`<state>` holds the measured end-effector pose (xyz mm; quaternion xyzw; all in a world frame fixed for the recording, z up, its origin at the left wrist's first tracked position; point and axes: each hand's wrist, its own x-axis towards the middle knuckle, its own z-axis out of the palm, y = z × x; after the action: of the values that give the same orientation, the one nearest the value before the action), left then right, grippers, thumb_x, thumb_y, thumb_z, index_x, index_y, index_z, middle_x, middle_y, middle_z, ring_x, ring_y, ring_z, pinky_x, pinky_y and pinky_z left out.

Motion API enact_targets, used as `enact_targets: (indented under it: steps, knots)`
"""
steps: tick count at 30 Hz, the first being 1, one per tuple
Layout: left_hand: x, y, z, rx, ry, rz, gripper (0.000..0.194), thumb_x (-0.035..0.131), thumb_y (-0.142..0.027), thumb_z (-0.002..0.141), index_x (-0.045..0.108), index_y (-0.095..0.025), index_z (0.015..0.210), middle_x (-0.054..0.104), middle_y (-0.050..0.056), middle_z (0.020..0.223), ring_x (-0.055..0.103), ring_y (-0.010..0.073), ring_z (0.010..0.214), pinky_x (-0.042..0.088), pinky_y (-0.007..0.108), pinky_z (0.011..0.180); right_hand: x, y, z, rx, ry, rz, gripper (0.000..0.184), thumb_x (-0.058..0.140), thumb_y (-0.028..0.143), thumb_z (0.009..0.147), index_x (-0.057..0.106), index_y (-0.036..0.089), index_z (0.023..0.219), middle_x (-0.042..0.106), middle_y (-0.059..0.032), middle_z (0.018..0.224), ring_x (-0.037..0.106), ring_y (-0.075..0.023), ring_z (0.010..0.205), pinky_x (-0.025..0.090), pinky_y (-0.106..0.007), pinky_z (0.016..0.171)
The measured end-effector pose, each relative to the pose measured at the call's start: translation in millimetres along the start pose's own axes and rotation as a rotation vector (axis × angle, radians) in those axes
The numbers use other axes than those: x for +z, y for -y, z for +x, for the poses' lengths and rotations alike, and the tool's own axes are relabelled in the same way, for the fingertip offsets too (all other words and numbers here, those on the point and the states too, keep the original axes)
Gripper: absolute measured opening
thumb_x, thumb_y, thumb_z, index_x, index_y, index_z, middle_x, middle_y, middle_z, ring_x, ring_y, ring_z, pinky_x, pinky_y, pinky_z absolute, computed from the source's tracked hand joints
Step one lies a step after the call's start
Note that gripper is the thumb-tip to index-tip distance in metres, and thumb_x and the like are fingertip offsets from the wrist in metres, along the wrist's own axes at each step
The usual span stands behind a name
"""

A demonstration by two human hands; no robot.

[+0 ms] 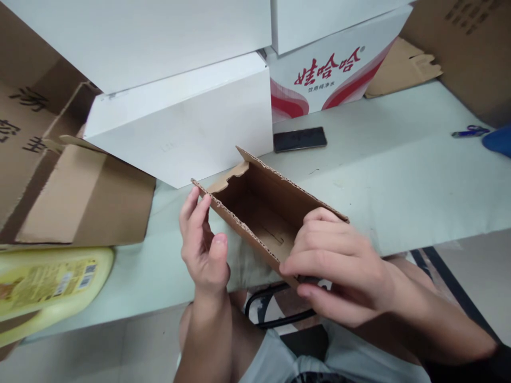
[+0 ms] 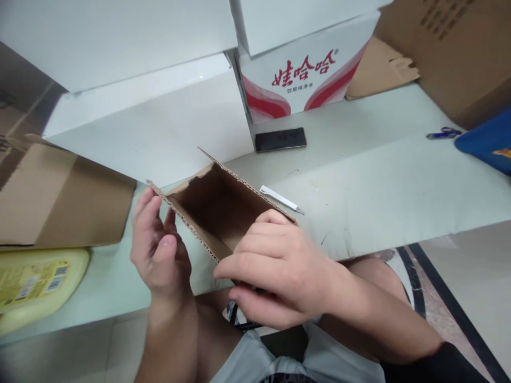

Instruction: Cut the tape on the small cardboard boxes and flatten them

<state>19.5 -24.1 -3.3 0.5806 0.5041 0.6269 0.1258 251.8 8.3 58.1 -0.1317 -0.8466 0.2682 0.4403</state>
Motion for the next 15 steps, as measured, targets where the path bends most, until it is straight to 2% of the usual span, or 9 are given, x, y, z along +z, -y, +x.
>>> enact_targets:
  steps: [4,10,12,15]
  knots:
    - [-1.8,1.9,-0.2,0.002,0.031,0.032,0.055,0.062,-0.057,0.097,0.060,-0.038,0.149,0.046,0.004,0.166,0.035,0.0343,0.162,0.037,0.052,0.130,0.0,1.0,-0.9,0.004,0.012,0.027,0.014,0.055,0.016,0.095,0.065,0.017,0.105,0.072,-0.0003,0.076,0.063,-0.0143,0.064,0.044,-0.034,0.068]
    - [-2.2,-2.5,1.5,-0.028,0.077,0.065,0.051,0.062,-0.065,0.097,0.067,-0.034,0.138,0.036,0.005,0.170,0.029,0.0351,0.164,0.030,0.053,0.134,-0.3,2.2,-1.4,0.014,0.004,0.070,0.015,0.056,0.011,0.094,0.065,0.016,0.104,0.073,-0.0021,0.078,0.066,-0.0147,0.067,0.049,-0.034,0.068]
    - [-2.0,-4.5,2.1,-0.046,0.079,0.083,0.047,0.062,-0.061,0.098,0.067,-0.035,0.136,0.036,0.006,0.169,0.028,0.0332,0.164,0.032,0.052,0.132,-3.4,5.4,-1.2,0.030,-0.015,0.132,0.017,0.057,0.008,0.092,0.066,0.015,0.105,0.076,-0.0053,0.084,0.072,-0.0169,0.077,0.056,-0.036,0.074]
    - [-2.6,-4.8,2.5,-0.061,0.090,0.110,0.042,0.063,-0.053,0.100,0.066,-0.036,0.138,0.035,0.007,0.168,0.027,0.0318,0.165,0.035,0.052,0.130,-10.4,15.7,-1.3,0.097,-0.033,0.219,0.018,0.058,0.008,0.095,0.067,0.018,0.107,0.081,-0.0084,0.096,0.077,-0.0206,0.096,0.063,-0.042,0.094]
